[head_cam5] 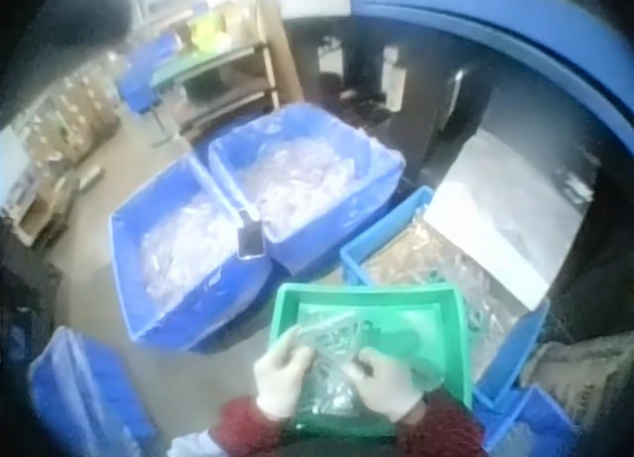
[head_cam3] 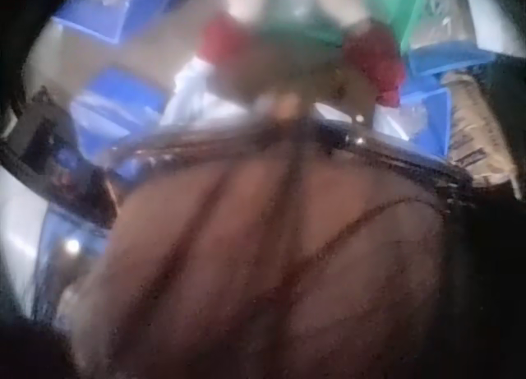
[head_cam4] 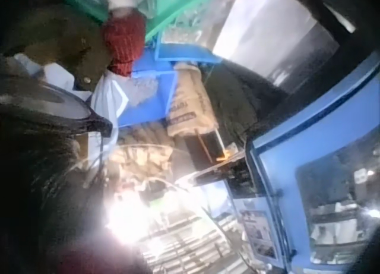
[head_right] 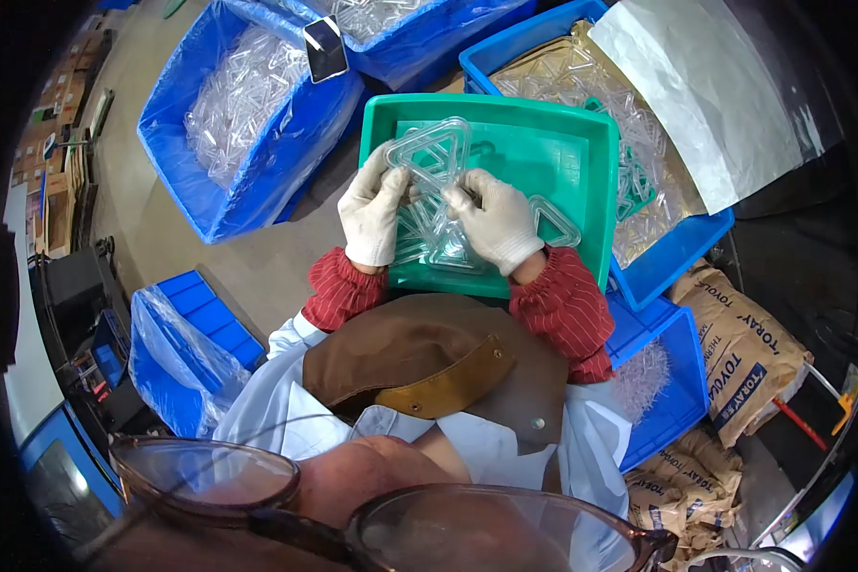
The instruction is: The person picks up triangular plastic parts from a tray, trims their edges with a handheld deburring tool, and places the parts into storage bins.
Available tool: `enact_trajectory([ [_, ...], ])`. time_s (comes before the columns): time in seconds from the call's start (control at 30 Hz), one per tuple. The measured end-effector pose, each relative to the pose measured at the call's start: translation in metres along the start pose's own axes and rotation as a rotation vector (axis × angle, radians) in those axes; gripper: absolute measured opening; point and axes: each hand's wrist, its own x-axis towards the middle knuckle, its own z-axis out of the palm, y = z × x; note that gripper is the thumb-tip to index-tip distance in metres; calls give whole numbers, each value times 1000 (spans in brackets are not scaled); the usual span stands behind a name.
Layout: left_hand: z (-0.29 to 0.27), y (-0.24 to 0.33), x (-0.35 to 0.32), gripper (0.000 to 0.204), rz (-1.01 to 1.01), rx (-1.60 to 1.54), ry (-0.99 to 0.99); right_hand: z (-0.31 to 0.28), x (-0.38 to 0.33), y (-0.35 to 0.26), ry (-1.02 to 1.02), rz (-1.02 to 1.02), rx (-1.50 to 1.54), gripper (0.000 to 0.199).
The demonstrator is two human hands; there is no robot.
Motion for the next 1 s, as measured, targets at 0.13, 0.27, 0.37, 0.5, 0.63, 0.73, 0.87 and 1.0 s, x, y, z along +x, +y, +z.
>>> enact_trajectory([
  [0.13,-5,3,2,35,57,5,41,8,2,-10,8,-6,74,23],
  [0.27,-7,1,4,32,67,1,49,13,6,-9,7,12,37,22],
  [0.37,-9,-5,4,26,9,-3,41,15,7,-12,16,-8,83,22],
  [0.5,-6,-3,3,26,-32,-24,28,18,9,-15,27,-8,126,21],
  [0.63,-10,-5,2,29,-46,0,-31,20,9,-15,29,-15,125,19],
  [0.73,-3,-5,3,34,-67,3,-54,19,10,-17,46,2,179,19],
  [0.87,5,2,0,35,-109,-87,-105,16,4,-16,86,-13,223,16],
  [1.0,-3,8,9,26,70,226,-224,-13,-5,-28,164,-78,-273,26],
])
